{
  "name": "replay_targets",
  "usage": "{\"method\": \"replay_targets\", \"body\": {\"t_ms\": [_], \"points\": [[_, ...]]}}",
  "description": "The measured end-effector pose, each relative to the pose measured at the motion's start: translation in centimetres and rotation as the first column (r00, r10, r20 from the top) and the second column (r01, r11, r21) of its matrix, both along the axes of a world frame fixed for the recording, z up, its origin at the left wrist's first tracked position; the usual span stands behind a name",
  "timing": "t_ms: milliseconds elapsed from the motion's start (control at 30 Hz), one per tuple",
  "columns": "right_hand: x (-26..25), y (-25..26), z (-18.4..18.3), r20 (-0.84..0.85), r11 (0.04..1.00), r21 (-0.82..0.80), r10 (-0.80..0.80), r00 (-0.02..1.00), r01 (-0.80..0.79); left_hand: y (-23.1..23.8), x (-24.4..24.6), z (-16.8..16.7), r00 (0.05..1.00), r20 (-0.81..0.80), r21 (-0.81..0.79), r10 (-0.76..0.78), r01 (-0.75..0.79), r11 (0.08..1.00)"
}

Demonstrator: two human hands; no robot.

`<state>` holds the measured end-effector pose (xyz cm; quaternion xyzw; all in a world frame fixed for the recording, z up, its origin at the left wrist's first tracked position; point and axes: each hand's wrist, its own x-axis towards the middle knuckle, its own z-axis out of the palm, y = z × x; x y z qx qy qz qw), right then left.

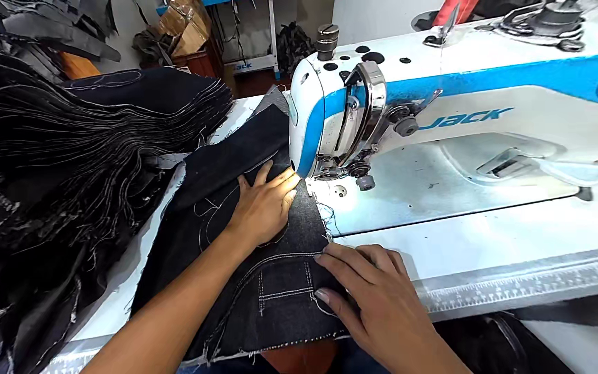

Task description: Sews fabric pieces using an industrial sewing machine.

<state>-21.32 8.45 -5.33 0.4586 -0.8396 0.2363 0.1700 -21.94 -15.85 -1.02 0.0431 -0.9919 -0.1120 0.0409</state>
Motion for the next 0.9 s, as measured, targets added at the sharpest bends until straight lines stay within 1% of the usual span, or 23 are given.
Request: {"method": "replay_targets", "body": {"t_ms": [133,233,300,333,367,400,433,467,500,533,567,733,800,900], "points": [[-0.2,-0.6,0.3,0.012,1.000,0.005,-0.023,1.000,0.023,-0.3,-0.8,0.3,1.000,0.020,-0.006,-0.013,0.013,1.000],[-0.1,-0.8,0.5,0.009,0.999,0.013,-0.034,0.999,0.034,-0.2,-1.4,1.0,0.997,0.081,-0.001,-0.013,0.013,1.000],[0.0,-0.6,0.5,0.013,0.999,0.024,-0.029,1.000,0.028,0.4,-1.0,1.5,0.995,0.099,-0.070,-0.006,0.013,0.997],[-0.1,-0.5,0.5,0.020,0.999,0.027,-0.021,1.000,0.021,0.9,-0.1,1.7,0.998,0.055,-0.129,-0.029,0.036,0.991],[-0.3,-0.4,0.6,0.029,1.000,0.029,-0.006,1.000,0.005,1.3,1.5,1.9,0.995,-0.042,-0.166,-0.092,0.084,0.983],[-0.6,-0.2,0.6,0.040,0.999,0.029,0.016,0.999,-0.017,1.6,3.7,2.1,0.967,-0.165,-0.163,-0.194,0.167,0.972],[-0.9,-0.1,0.7,0.055,0.999,0.032,0.036,0.998,-0.038,1.6,6.1,1.9,0.908,-0.270,-0.115,-0.320,0.299,0.947],[-1.1,0.1,0.7,0.068,0.998,0.035,0.049,0.996,-0.052,1.4,8.2,1.3,0.834,-0.337,-0.002,-0.438,0.464,0.886],[-1.3,0.2,0.7,0.078,0.997,0.044,0.055,0.995,-0.058,1.1,9.7,0.3,0.766,-0.372,0.142,-0.524,0.605,0.784],[-1.6,0.2,0.7,0.078,0.996,0.055,0.059,0.995,-0.063,0.7,10.5,-0.6,0.721,-0.385,0.223,-0.575,0.678,0.701],[-2.0,0.1,0.7,0.076,0.995,0.066,0.064,0.995,-0.069,0.4,10.6,-1.3,0.703,-0.378,0.230,-0.602,0.701,0.675],[-5.5,-1.9,1.3,0.087,0.986,0.114,0.115,0.990,-0.124,-1.5,7.6,-1.6,0.703,-0.309,0.086,-0.641,0.692,0.717],[-6.7,-2.3,1.2,0.075,0.985,0.082,0.143,0.987,-0.149,-2.0,6.7,-1.6,0.704,-0.281,0.050,-0.652,0.689,0.723],[-7.4,-2.3,0.5,0.023,0.989,-0.031,0.143,0.989,-0.142,-2.3,5.5,-1.7,0.723,-0.268,-0.004,-0.637,0.660,0.751]]}}
